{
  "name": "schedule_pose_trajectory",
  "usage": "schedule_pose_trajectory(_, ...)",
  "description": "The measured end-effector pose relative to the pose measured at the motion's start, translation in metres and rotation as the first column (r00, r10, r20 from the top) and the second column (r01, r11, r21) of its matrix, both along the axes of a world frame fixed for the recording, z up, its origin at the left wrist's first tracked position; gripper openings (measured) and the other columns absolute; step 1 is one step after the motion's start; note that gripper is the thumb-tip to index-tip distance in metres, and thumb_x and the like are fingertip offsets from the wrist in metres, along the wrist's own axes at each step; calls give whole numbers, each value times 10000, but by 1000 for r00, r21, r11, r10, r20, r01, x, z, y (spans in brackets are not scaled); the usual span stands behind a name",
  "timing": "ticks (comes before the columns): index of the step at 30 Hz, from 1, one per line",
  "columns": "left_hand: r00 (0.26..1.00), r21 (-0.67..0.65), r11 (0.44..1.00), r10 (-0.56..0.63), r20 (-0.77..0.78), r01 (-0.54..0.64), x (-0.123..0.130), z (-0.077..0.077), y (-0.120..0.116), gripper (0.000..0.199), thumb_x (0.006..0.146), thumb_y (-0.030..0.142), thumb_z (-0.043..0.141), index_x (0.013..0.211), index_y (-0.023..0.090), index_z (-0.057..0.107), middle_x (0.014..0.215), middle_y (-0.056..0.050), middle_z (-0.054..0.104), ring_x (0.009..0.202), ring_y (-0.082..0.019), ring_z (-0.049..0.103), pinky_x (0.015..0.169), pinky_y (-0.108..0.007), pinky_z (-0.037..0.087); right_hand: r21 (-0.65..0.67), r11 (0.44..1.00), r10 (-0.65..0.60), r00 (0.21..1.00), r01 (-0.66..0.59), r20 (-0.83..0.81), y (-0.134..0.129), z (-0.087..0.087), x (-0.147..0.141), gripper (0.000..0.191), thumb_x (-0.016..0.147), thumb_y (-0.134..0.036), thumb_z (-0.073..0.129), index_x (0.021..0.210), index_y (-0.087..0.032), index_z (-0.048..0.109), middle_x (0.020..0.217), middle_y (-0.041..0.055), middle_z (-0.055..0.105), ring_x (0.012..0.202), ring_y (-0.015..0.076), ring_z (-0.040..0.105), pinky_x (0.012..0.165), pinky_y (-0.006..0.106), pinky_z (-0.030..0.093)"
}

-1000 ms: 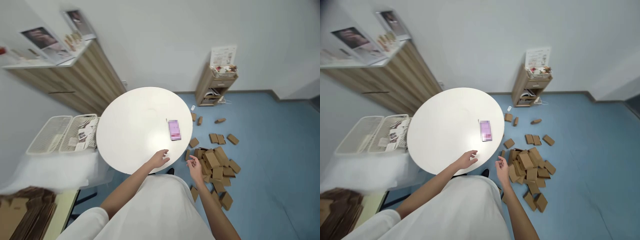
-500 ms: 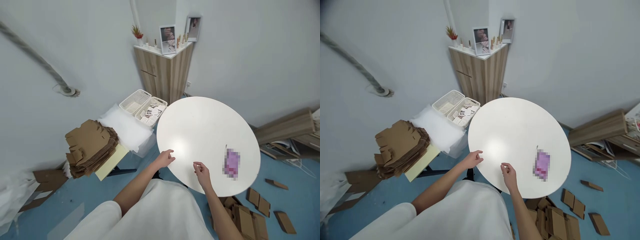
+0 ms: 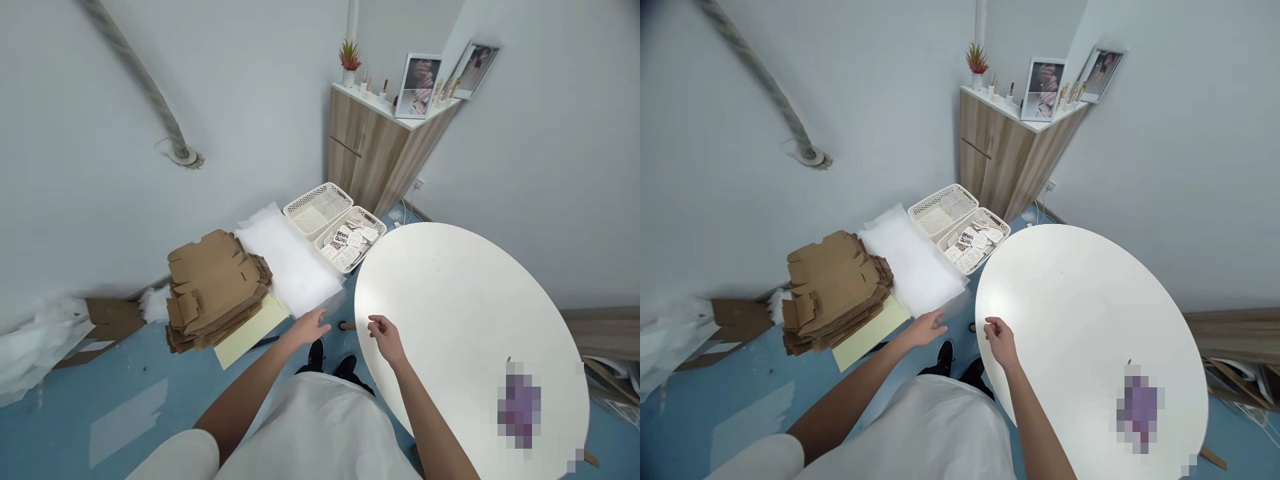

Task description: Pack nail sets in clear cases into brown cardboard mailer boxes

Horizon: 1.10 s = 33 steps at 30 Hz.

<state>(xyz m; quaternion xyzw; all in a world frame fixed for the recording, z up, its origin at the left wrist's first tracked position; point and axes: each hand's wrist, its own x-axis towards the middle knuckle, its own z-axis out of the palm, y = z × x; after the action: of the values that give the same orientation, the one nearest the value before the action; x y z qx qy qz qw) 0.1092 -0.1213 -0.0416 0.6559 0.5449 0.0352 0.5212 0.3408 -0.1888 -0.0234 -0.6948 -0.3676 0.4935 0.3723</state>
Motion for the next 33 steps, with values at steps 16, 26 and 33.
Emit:
schedule_pose_trajectory(16, 1000, 77, 997, -17, -21, 19, 34, 33, 43, 583, 723, 480, 529, 1223, 192, 445, 1164, -98, 545, 996, -231, 547, 817, -321, 432, 50, 988, 153, 982, -148, -115, 68, -21, 10, 315, 681, -406, 549, 897, -183, 602, 692, 11, 597, 616, 138, 543, 616, 294, 427)
schedule_pose_trajectory(26, 938, 12, 954, 293, 186, -301, 45, 16, 123, 472, 742, 363, 576, 1167, 189, 470, 1266, -101, 455, 1110, -224, 473, 884, -332, 427, 44, 983, 175, 982, -178, 66, 151, -25, -3, 305, 678, -350, 543, 944, -209, 594, 945, 49, 619, 765, 161, 565, 680, 307, 455)
schedule_pose_trajectory(33, 833, -252, 892, 445, 330, -376, 79, -27, 197, 575, 721, 247, 580, 1254, 173, 378, 1333, -111, 392, 1198, -237, 397, 949, -344, 361, -12, 943, 313, 872, -333, 376, 227, -52, -4, 367, 705, -215, 511, 1072, -198, 519, 1037, 59, 593, 901, 174, 559, 793, 334, 446)
